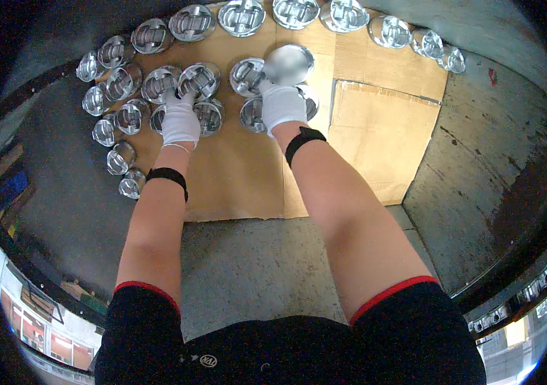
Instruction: The recorder is inspecting and measuring pistons at a workbench using dial gauges, then sorting and packing them into a bin.
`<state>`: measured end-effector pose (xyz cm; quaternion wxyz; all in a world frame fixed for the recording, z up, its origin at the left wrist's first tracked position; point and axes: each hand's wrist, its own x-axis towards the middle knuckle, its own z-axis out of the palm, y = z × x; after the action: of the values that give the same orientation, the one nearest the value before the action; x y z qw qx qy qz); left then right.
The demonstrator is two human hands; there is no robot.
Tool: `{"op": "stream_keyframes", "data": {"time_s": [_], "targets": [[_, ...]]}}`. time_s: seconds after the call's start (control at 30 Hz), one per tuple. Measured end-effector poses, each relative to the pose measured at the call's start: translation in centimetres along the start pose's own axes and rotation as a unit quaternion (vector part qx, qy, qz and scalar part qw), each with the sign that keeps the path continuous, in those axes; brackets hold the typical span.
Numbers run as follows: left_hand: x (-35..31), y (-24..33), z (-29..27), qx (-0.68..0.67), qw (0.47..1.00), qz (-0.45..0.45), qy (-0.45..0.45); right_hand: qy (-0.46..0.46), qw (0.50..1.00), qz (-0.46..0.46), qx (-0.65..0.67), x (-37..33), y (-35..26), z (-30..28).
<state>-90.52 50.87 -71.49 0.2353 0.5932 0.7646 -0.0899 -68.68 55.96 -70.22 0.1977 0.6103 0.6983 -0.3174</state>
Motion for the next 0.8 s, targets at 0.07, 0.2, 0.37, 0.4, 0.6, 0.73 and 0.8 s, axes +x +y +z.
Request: {"op": "stream_keyframes", "data": {"time_s": [0.07,0.2,0.37,0.4,0.6,0.73,0.8], "targets": [[0.1,1.1,0.0,-0.009,0.999,-0.013,-0.029,-0.018,1.000,0.004,0.002,-0.7,0.7,-0.4],[-3.8,1.8,0.0,-0.022,0.989,-0.048,-0.138,-0.088,0.995,-0.038,0.030,-6.9,2.9,-2.4],[-13.4,0.2,2.7,-0.318,0.904,-0.087,-0.271,-0.163,0.894,0.028,0.417,-20.7,11.5,-0.2],[-15.3,5.8,-1.1,-0.242,0.911,-0.029,-0.332,-0.185,0.800,0.120,0.559,-24.1,16.2,0.2],[-29.5,7.0,-12.5,-0.217,0.895,-0.046,-0.386,-0.184,0.744,0.163,0.621,-38.5,18.7,-6.9],[-35.5,9.3,-19.9,-0.189,0.955,0.016,-0.226,-0.117,0.826,0.168,0.526,-44.3,17.0,-18.2],[-36.2,13.2,-24.5,-0.180,0.963,0.030,-0.197,-0.027,0.753,0.070,0.654,-48.1,18.3,-22.2]]}}
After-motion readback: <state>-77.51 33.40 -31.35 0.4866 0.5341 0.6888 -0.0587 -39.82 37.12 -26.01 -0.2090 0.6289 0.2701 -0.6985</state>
